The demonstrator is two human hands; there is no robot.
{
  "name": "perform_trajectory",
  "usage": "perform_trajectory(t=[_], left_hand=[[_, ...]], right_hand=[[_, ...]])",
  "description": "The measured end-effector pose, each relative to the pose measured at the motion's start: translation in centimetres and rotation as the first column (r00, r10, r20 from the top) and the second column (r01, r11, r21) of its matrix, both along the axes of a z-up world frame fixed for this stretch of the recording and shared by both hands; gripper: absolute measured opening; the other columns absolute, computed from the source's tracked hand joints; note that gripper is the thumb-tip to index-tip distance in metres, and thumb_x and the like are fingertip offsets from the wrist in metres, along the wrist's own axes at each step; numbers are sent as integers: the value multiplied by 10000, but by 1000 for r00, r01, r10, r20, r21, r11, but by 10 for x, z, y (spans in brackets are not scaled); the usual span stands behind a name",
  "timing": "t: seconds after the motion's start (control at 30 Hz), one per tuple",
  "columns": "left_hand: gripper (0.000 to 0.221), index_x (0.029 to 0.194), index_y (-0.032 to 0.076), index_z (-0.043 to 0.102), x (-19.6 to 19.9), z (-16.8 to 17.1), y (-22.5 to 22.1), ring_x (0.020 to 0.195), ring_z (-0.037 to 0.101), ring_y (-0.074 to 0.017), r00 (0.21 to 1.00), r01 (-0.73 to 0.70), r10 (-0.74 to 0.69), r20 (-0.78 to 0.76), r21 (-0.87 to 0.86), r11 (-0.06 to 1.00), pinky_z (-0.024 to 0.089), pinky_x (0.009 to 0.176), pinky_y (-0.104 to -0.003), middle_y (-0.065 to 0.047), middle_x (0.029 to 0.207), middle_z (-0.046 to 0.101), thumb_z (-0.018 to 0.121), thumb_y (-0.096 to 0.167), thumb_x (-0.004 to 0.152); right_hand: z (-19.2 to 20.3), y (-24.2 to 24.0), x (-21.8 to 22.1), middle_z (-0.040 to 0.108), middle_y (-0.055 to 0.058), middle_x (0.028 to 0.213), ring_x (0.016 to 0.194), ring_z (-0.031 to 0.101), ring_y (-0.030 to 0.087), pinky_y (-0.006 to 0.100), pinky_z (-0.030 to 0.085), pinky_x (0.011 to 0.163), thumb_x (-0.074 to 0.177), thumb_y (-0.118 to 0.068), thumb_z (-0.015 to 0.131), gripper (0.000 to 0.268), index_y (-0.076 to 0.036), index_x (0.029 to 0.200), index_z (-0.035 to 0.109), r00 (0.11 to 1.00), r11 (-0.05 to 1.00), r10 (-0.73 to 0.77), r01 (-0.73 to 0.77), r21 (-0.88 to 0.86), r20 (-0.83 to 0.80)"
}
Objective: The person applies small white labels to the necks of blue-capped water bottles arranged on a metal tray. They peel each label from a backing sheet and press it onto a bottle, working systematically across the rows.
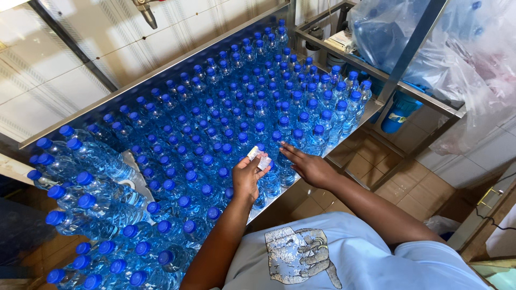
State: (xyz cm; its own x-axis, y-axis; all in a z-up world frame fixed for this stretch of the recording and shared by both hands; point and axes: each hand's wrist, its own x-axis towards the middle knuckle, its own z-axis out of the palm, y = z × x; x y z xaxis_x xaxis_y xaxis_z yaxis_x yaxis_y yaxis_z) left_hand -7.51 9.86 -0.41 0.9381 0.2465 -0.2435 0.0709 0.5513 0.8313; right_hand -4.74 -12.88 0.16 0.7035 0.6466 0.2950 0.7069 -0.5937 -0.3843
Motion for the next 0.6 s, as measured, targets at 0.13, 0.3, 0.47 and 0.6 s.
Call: perform_trajectory(t=[0.13, 0.3, 0.47, 0.6], left_hand=[[322, 1249, -53, 779, 4, 5, -9, 969, 851, -289, 1000, 19, -19, 12, 58, 998, 699, 851, -530, -179, 1124, 849, 825, 142, 997], [303, 1174, 4, 838, 5, 15, -23, 940, 845, -223, 996, 53, -62, 61, 134, 990, 704, 874, -475, -121, 1052, 860, 906, 164, 926], [291, 1135, -16, 844, 11, 14, -23, 879, 834, -202, 998, 10, -20, 65, 154, 988, 709, 821, -450, -108, 1002, 856, 932, 115, 890], [258, 1099, -63, 838, 13, 12, -23, 837, 831, -238, 997, -56, 47, 56, 157, 986, 722, 770, -456, -156, 961, 843, 908, 59, 883]], right_hand=[[17, 15, 24, 680, 139, 1528, 792, 807, 342, 495, 682, 677, 1081, -244, 717, 530, -183, 1591, 586, 996, 962, -87, 92, 257, -32], [44, 41, 46, 815, 8, 849, 734, 722, 101, 248, 613, 686, 925, -42, 877, 98, -109, 988, 841, 831, 818, 126, 222, 530, -542], [37, 43, 48, 785, 28, 764, 697, 681, 97, 249, 565, 679, 935, -90, 884, 58, -113, 987, 875, 835, 804, 96, 255, 536, -541], [32, 39, 47, 842, 74, 815, 731, 777, 173, 289, 593, 686, 929, -131, 902, 93, -180, 1009, 905, 926, 827, -98, 280, 488, -365]])
